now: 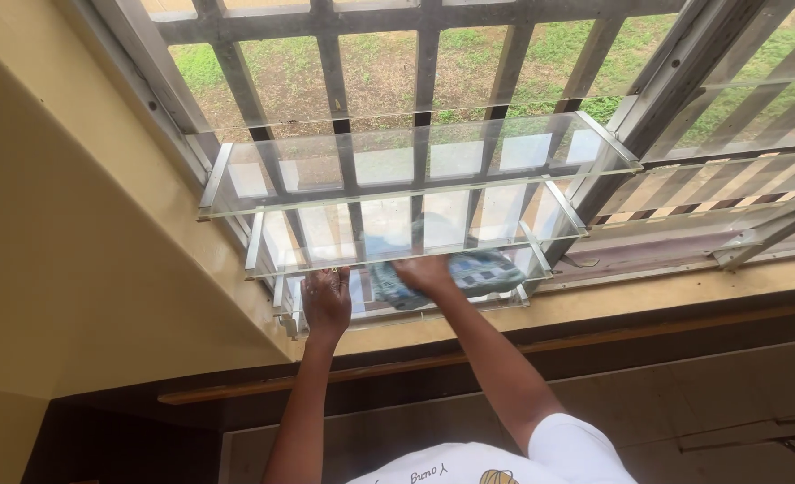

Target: Cleaning glass window louvers with a cloth and soapy water.

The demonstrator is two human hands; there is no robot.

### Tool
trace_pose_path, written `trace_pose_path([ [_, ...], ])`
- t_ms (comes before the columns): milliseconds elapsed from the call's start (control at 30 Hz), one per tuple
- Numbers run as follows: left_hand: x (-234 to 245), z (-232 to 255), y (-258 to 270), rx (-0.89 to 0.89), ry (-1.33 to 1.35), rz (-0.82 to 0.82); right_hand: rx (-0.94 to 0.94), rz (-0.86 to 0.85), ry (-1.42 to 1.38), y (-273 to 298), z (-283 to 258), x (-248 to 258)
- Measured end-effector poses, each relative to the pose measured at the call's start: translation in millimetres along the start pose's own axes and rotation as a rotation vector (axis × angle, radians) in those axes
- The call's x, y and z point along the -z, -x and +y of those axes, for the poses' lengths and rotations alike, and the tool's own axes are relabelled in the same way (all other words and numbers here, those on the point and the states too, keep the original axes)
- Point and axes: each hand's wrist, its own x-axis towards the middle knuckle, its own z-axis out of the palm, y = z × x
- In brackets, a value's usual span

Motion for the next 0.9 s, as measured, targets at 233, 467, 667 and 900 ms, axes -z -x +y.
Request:
trace_pose_path([
  [233, 22, 26, 4, -0.071, 0.017, 0.152, 0.005, -0.193, -0.042, 51, -44, 53],
  [467, 22, 30, 6, 0.001, 0.025, 0.239, -0.007, -0.181, 0.023, 88, -6, 57],
  [667, 8, -23, -7, -0.062, -0.008, 0.324, -0.245, -0.168, 0.048, 95, 43, 69],
  [900, 60, -43, -14, -0.337, -0.108, 0.307, -0.442, -0.222, 0.088, 64, 72, 75],
])
